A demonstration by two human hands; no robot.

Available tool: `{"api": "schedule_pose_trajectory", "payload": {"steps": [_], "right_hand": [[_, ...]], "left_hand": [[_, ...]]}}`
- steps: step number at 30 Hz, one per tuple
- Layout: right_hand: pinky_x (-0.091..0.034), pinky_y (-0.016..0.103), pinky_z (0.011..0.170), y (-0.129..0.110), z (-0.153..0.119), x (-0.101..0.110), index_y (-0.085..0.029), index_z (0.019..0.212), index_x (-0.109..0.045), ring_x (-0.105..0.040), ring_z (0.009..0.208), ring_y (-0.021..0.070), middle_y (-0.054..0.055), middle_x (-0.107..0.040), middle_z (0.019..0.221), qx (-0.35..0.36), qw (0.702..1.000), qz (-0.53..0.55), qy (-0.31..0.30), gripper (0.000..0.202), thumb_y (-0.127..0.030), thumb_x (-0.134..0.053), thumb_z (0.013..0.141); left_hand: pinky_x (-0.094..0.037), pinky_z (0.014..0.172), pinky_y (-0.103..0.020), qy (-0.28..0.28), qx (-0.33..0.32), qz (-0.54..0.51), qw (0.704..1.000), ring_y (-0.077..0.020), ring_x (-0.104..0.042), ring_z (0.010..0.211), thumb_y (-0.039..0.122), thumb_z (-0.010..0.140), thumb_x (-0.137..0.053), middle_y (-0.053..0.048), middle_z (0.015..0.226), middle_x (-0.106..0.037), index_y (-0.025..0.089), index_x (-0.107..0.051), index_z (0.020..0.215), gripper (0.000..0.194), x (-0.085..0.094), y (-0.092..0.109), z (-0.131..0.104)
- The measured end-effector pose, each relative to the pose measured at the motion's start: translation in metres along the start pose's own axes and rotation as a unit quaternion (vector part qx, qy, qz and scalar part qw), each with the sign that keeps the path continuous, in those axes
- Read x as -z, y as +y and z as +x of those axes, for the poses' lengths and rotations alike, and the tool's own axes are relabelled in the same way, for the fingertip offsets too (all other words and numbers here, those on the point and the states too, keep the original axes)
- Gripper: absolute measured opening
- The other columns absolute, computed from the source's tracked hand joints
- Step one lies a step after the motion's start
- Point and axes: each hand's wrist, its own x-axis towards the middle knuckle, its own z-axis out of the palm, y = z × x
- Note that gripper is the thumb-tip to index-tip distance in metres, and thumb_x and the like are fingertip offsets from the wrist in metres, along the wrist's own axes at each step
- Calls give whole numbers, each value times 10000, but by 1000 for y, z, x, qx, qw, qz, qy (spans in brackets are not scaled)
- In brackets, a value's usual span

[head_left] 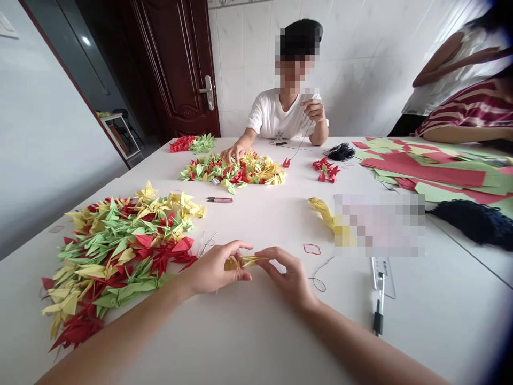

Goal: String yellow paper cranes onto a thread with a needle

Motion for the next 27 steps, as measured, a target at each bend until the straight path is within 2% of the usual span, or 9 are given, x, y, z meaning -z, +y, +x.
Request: {"api": "schedule_pose_trajectory", "payload": {"steps": [3,5,7,9,13,16,19,22,27], "right_hand": [[-547,299,640,0,0,0,-244,903,-682,-650,751,168,41,-689,820,-24,1000,5,10,165,-335,-546,892],[-544,303,633,0,0,-1,-245,895,-680,-643,753,174,43,-685,816,-33,999,0,17,165,-344,-547,890],[-541,309,628,-1,0,-1,-244,890,-672,-637,761,181,48,-683,824,-37,999,-8,21,169,-347,-537,893],[-537,308,620,-1,0,-1,-240,881,-660,-631,772,185,51,-678,829,-38,999,-21,25,168,-340,-525,896],[-535,315,631,-1,0,-1,-237,879,-644,-621,806,197,58,-674,844,-46,997,-47,31,158,-329,-517,896],[-538,340,685,0,1,-1,-238,909,-646,-622,823,201,58,-678,864,-44,997,-50,24,137,-324,-542,886],[-538,343,731,0,2,-1,-242,945,-645,-630,827,189,51,-667,895,-19,999,-30,-13,120,-304,-567,875],[-537,328,733,-1,2,-2,-243,974,-637,-631,842,180,55,-657,929,11,999,-17,-42,125,-271,-567,874],[-535,314,708,-2,2,-2,-248,1012,-617,-627,838,175,55,-654,943,40,997,-26,-55,166,-220,-572,855]], "left_hand": [[-475,714,-272,70,-14,72,995,-173,-618,808,370,782,-651,-4,828,-667,241,-595,1163,406,-1,-2,3],[-459,719,-277,103,-39,114,987,-167,-605,789,301,815,-597,-3,803,-675,238,-647,1068,266,-2,-3,4],[-441,732,-289,119,-77,156,977,-161,-593,759,228,837,-532,-4,783,-686,227,-681,891,158,-2,-2,4],[-421,763,-308,126,-105,197,967,-159,-578,728,190,832,-514,2,723,-680,212,-654,740,169,-2,0,3],[-404,761,-317,138,-105,224,959,-159,-563,699,162,816,-498,15,644,-638,204,-590,686,165,-2,1,2],[-409,773,-322,150,-101,216,959,-170,-574,740,149,819,-467,4,689,-647,206,-600,756,158,-3,0,2],[-433,741,-297,146,-94,169,970,-169,-574,767,144,825,-441,-11,753,-650,201,-597,814,167,-3,1,2],[-422,641,-252,119,-73,108,984,-144,-533,699,184,866,-403,-5,752,-607,194,-551,807,160,-2,7,0],[-331,506,-221,74,-32,27,996,-101,-401,563,256,906,-360,28,677,-509,191,-506,814,185,-3,13,-4]]}}
